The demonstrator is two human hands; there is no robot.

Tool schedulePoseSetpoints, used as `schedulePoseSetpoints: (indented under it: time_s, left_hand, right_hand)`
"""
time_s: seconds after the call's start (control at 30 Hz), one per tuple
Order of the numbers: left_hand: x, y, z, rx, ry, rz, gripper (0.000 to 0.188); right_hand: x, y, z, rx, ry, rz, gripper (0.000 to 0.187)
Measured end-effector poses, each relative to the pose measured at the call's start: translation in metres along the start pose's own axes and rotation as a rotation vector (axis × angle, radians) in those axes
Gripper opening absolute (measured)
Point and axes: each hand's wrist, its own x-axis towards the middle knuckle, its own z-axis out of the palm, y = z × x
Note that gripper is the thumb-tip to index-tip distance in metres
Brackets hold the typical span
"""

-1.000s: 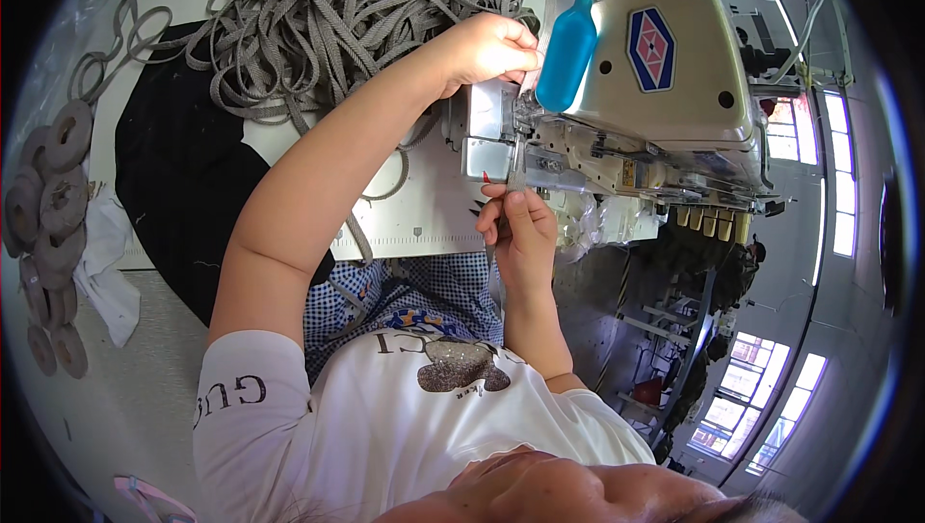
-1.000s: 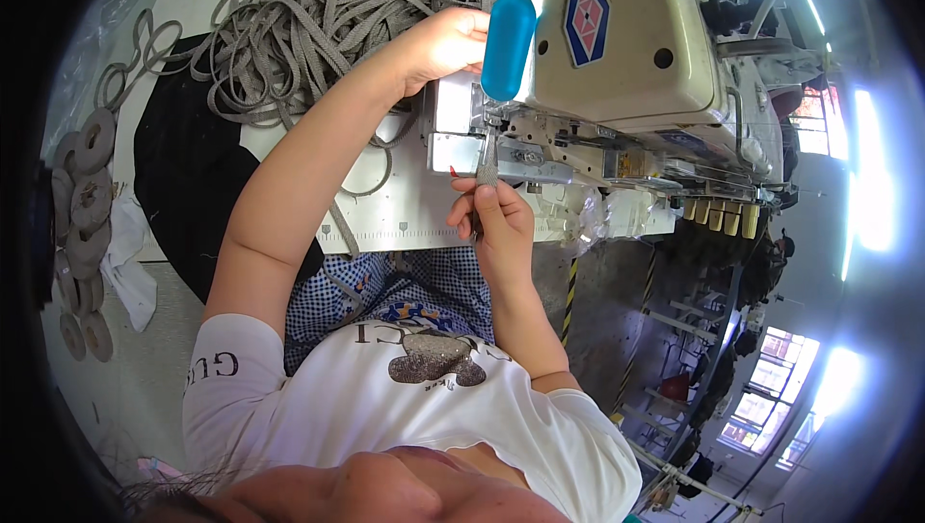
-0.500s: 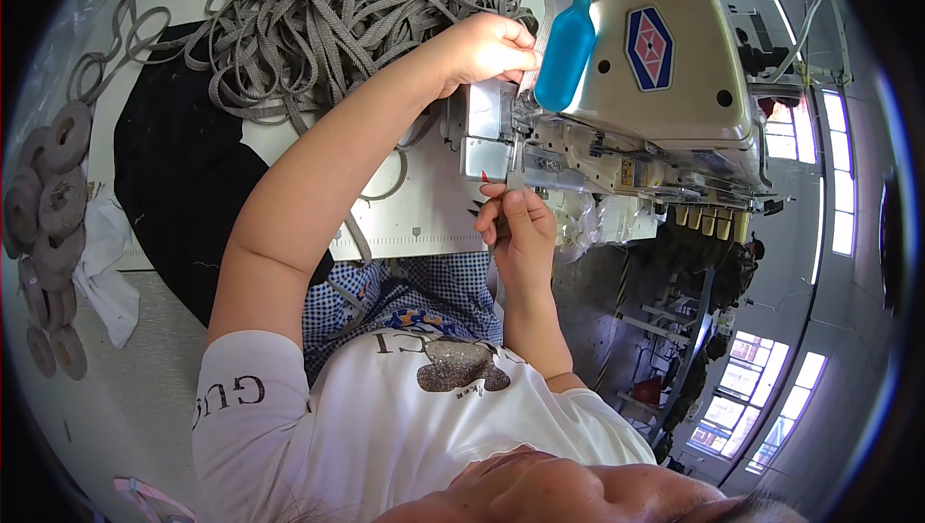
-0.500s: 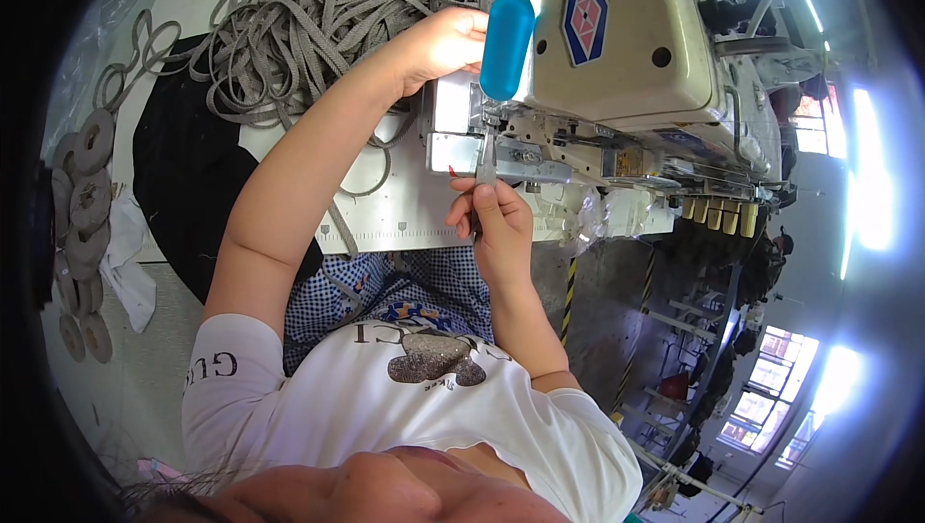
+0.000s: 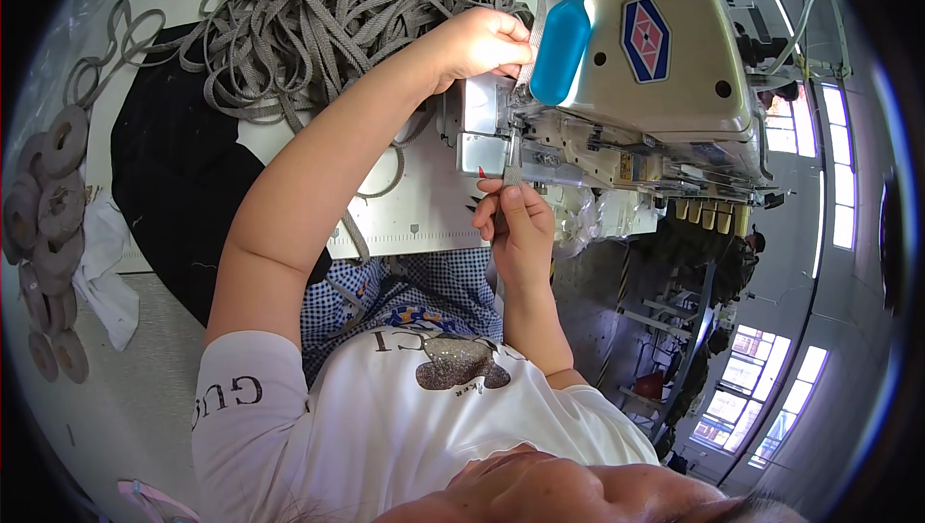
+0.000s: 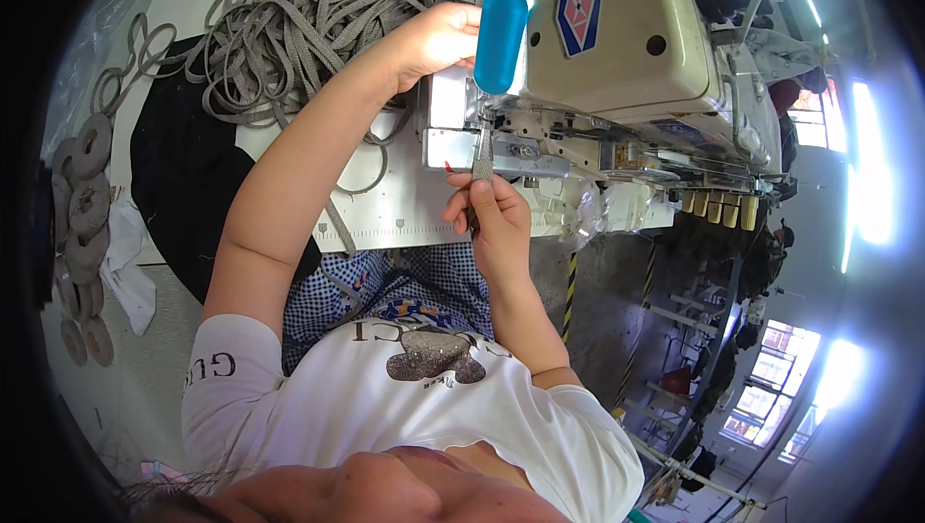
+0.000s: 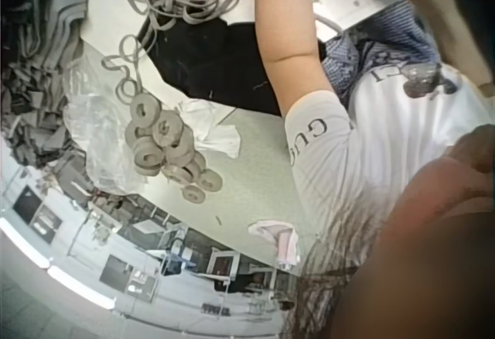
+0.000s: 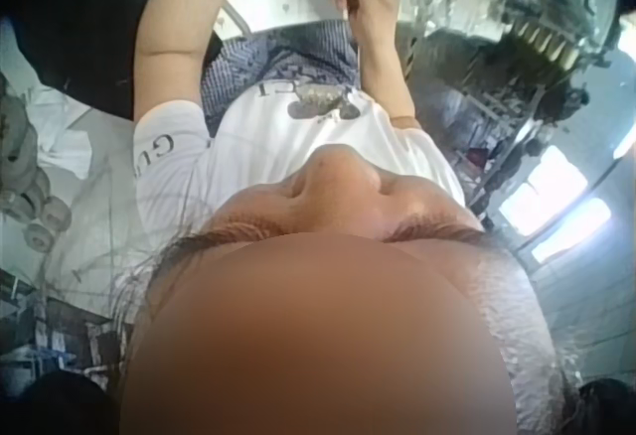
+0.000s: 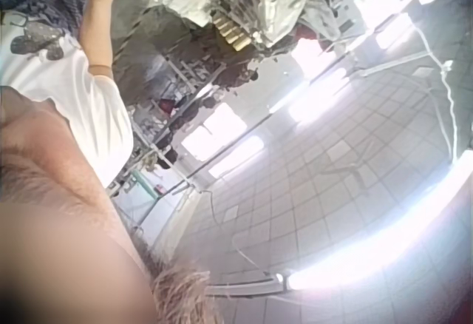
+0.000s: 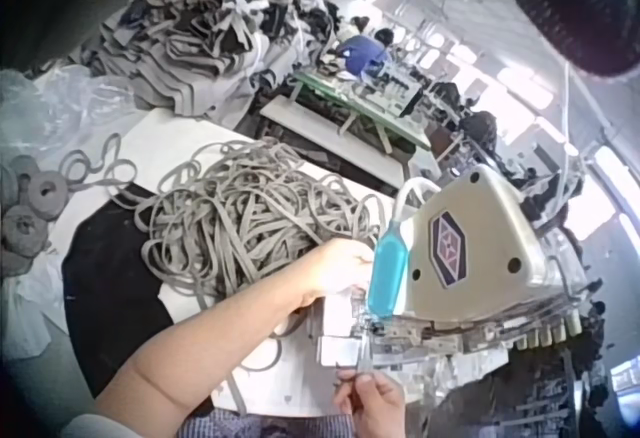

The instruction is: Operate an industrial sewing machine to sew fabric labels or small components.

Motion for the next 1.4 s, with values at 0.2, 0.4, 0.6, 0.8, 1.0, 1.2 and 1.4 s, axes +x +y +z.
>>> schedulePoseSetpoints:
  time_s: [0.2, 0.4, 0.6, 0.8, 1.0, 1.2, 1.4]
  left_hand:
    - [-0.002, 0.003, 0.0, -0.02, 0.015, -0.006, 0.015]
    - [-0.004, 0.006, 0.002, -0.011, 0.025, -0.012, 0.015]
    - [-0.004, 0.006, 0.004, -0.004, 0.011, -0.009, 0.016]
    - [-0.005, 0.008, 0.003, -0.008, 0.001, 0.006, 0.016]
    - [-0.008, 0.011, 0.0, 0.035, 0.0, 0.002, 0.018]
    - [-0.013, 0.018, 0.009, 0.035, 0.01, 0.001, 0.017]
    - [-0.012, 0.015, 0.008, 0.013, 0.038, 0.012, 0.016]
  right_hand:
    - [-0.001, -0.001, -0.001, -0.001, -0.022, 0.015, 0.03]
    - [-0.014, 0.013, -0.005, 0.095, 0.019, 0.054, 0.03]
    - [-0.047, 0.02, -0.044, 0.116, 0.096, 0.122, 0.031]
    - [-0.066, -0.043, -0.173, -1.706, 0.67, -0.57, 0.021]
    - [-0.047, -0.03, -0.102, -0.926, 0.272, -0.405, 0.021]
    - [-0.004, 0.003, -0.034, -0.186, 0.149, -0.103, 0.016]
    - [-0.008, 0.01, -0.03, 0.109, 0.279, -0.05, 0.015]
